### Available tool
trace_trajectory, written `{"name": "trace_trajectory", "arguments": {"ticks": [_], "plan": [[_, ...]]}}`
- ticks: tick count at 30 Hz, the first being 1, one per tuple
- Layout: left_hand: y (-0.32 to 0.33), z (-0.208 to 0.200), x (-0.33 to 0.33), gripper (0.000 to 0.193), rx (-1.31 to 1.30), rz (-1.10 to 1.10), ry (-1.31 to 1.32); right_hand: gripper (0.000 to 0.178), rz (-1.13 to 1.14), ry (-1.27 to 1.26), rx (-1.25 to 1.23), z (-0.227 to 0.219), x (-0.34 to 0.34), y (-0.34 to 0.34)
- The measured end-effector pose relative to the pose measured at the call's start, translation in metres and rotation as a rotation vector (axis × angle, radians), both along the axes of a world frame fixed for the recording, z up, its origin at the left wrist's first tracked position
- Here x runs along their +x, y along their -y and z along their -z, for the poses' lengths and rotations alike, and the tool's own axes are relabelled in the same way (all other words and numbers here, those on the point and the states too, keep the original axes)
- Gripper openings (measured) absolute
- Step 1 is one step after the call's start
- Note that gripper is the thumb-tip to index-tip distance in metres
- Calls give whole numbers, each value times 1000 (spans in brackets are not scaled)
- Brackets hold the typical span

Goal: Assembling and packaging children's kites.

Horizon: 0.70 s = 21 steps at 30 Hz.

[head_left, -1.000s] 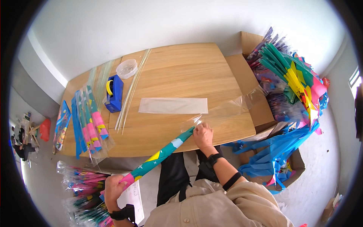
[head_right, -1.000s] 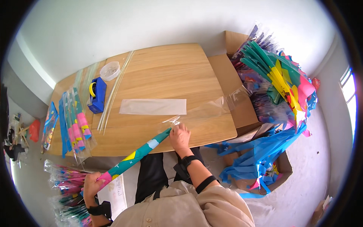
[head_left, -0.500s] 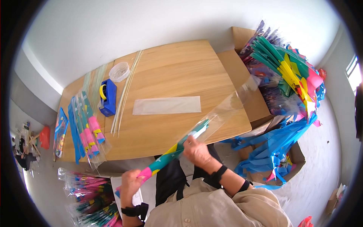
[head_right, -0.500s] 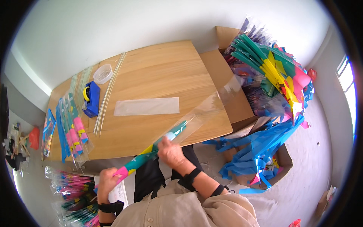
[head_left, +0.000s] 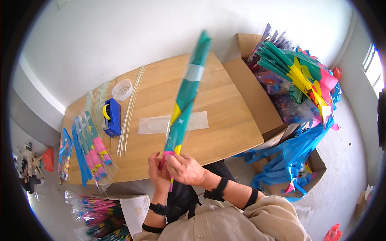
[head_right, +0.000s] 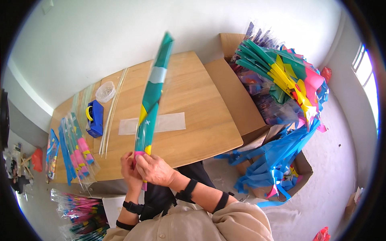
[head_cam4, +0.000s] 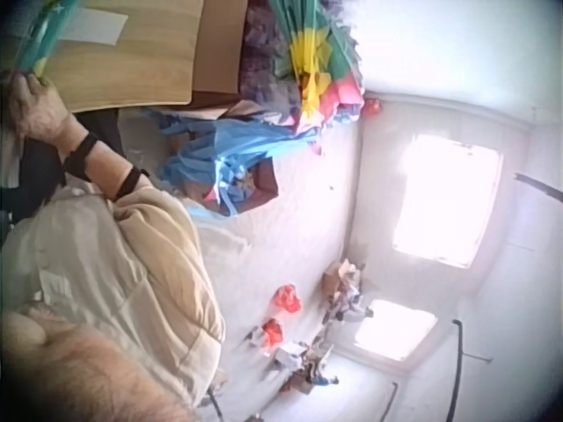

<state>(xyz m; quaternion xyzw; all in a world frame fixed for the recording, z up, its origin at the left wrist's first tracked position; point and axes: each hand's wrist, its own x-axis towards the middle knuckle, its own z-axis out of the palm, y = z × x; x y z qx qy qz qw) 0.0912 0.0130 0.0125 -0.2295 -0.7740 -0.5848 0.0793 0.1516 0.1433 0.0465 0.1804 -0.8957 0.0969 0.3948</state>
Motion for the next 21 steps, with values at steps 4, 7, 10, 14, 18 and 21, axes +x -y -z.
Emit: {"name": "trace_trajectory", "arguments": {"ticks": [4,7,10,14,18,21], "plan": [[-12,52,-49,39,-111,14,427,17,192,457,-132,70,-46,-9],[-1,82,-53,45,-121,25,517,16,201,494,-275,94,-54,-1],[14,83,-33,49,91,66,748,13,202,465,-235,127,-58,0],[71,68,10,49,73,275,1008,11,232,482,-279,125,-57,1],[111,56,52,50,98,568,1227,13,268,504,-371,110,-58,2],[120,46,60,52,87,661,1256,11,322,481,-411,107,-56,5]]}}
